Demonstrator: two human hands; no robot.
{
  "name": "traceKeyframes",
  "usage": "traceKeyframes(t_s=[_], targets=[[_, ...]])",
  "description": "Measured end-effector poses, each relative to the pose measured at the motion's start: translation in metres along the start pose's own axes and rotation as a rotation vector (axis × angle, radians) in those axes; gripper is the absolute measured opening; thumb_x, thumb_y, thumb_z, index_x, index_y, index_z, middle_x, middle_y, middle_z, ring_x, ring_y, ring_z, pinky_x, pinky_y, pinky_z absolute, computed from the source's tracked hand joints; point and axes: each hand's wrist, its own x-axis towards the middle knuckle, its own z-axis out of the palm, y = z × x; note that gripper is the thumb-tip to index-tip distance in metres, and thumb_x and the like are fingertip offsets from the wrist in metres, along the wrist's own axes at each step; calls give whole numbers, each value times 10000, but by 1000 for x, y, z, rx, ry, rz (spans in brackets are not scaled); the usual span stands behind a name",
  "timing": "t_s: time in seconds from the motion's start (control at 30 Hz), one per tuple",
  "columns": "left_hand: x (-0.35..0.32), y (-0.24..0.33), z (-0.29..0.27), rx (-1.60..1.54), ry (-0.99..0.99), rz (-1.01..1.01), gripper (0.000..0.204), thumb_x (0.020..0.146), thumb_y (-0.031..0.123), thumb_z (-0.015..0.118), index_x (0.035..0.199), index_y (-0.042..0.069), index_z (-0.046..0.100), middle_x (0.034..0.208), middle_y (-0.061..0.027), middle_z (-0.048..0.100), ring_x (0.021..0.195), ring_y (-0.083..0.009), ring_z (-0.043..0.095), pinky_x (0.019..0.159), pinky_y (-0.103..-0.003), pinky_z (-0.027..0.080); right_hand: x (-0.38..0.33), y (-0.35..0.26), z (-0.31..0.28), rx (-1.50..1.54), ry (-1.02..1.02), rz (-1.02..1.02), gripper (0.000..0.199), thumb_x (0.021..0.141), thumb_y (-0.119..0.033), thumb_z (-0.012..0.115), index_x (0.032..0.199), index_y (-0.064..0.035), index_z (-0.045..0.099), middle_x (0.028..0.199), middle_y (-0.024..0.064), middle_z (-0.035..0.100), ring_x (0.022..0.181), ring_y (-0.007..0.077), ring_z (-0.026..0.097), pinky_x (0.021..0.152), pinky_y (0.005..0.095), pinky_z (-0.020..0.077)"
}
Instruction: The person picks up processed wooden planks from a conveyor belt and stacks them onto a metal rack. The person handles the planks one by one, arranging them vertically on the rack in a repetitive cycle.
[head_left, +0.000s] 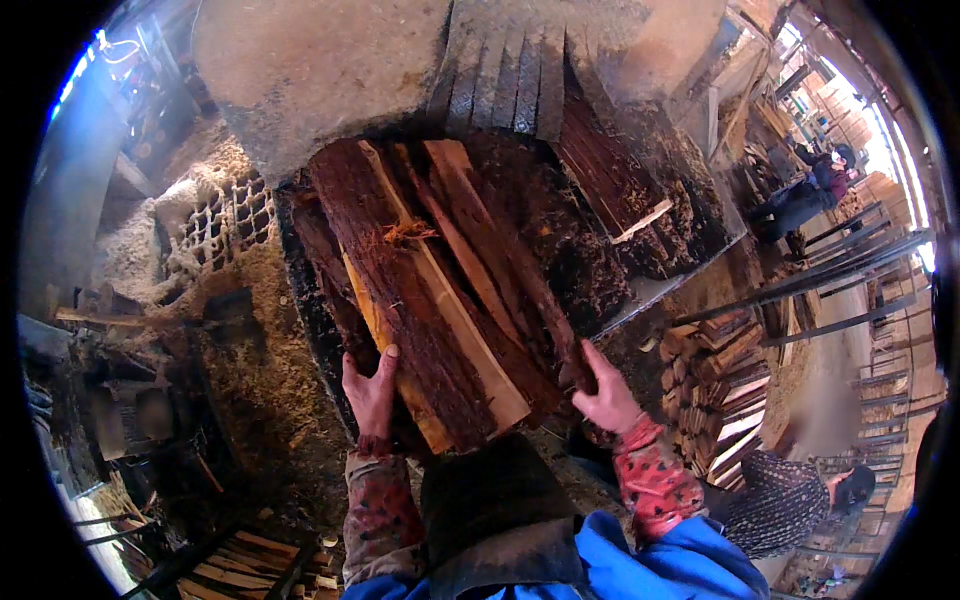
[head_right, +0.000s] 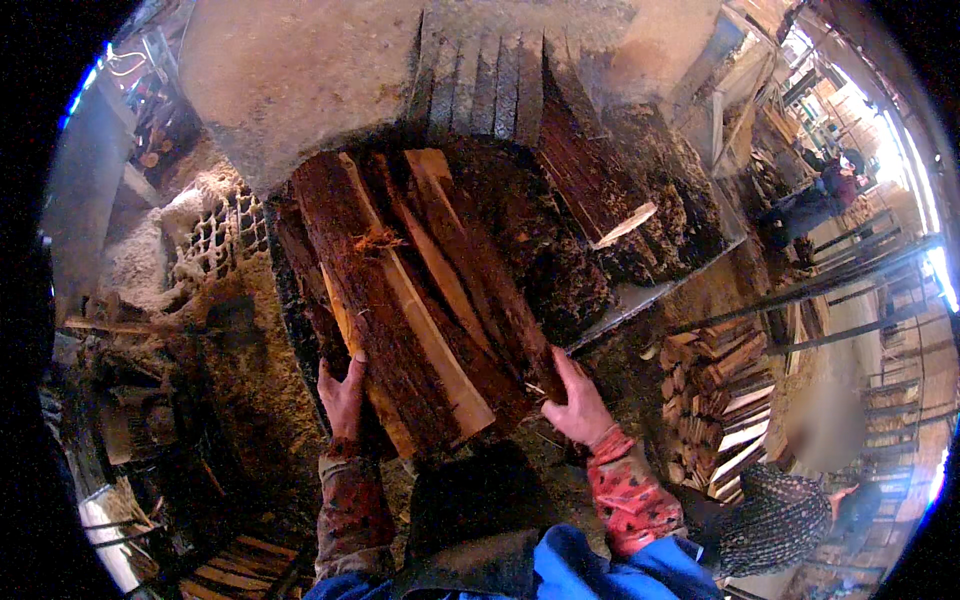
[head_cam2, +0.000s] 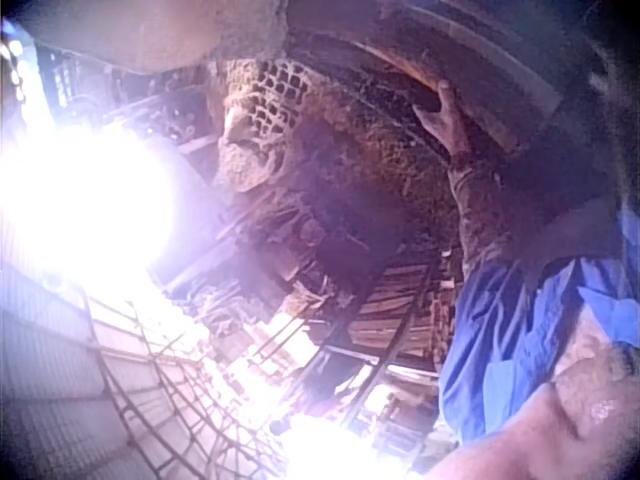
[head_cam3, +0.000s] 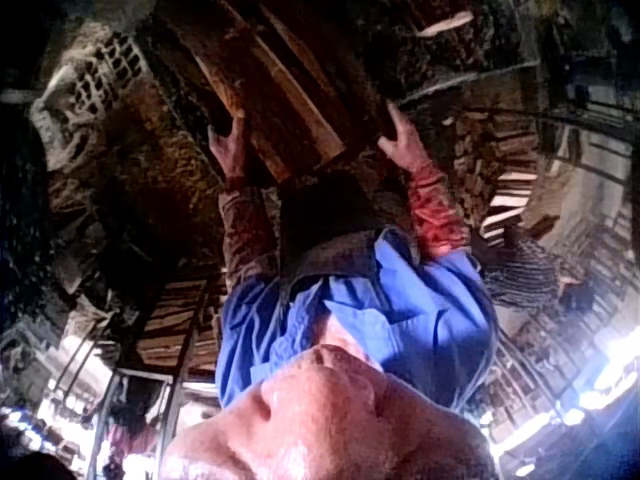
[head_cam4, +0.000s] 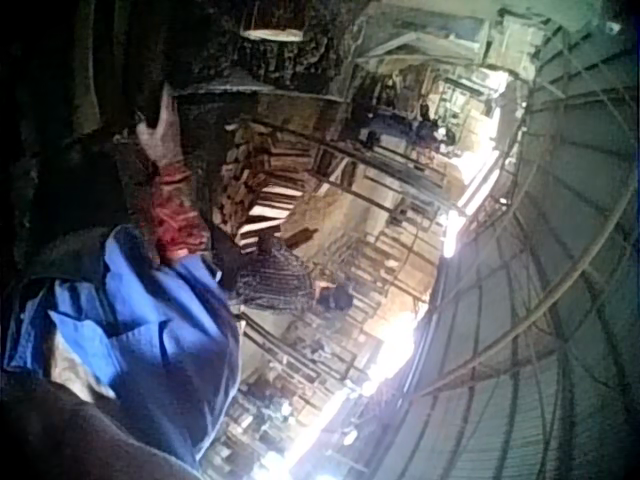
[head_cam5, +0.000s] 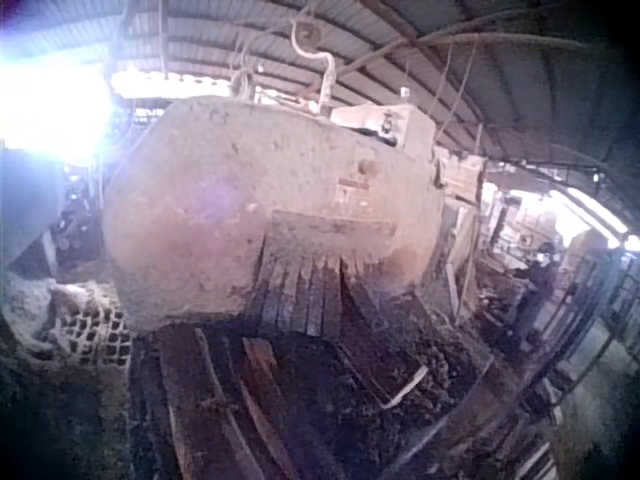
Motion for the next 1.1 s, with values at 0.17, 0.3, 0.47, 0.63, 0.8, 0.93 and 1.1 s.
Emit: traceKeyframes(t_s=[0.17,0.3,0.47,0.63,0.8,0.93,1.1], targets=[[-6,16,6,-49,-28,-59,545,810,238,755,1195,-67,519,1133,-100,611,1004,-166,559,884,-298,448,48,-36,-15,278,-92,-7,739,751,-119,640,1392,77,328,1360,266,437,1290,309,422,1069,344,330],[-5,15,5,-23,-41,-61,507,842,235,717,1215,-45,518,1131,-109,613,994,-179,567,872,-309,453,90,-50,31,-206,-129,-168,914,753,-391,756,1419,43,304,1353,310,398,1267,406,406,1052,382,358],[-8,34,11,95,-75,-61,494,845,229,712,1209,-43,518,1118,-104,610,977,-175,562,863,-306,455,107,-36,-10,-16,89,-303,290,786,-312,712,870,-35,698,852,141,673,801,307,656,727,379,528],[-6,22,8,23,-98,38,482,843,223,711,1197,-43,521,1103,-98,614,968,-176,564,859,-299,454,163,16,-135,-456,781,-197,279,738,-242,750,875,-8,689,913,163,661,867,324,630,780,394,490],[-1,7,0,115,-4,11,506,829,246,723,1189,-49,526,1097,-117,621,968,-191,568,862,-314,455,206,82,-193,-491,357,232,576,723,-501,703,1005,1,683,979,206,665,941,327,638,834,407,479],[-2,9,2,42,-25,-36,536,821,264,731,1193,-61,523,1107,-133,620,977,-200,571,870,-325,456,200,98,-204,-486,344,272,597,699,-484,714,1024,15,672,968,224,667,945,346,641,837,421,479],[2,0,1,83,-34,45,557,814,261,740,1199,-70,511,1108,-128,615,985,-195,569,870,-311,456,191,99,-191,-625,501,224,745,651,-562,739,1093,16,577,1049,237,616,1004,382,594,848,455,472]])
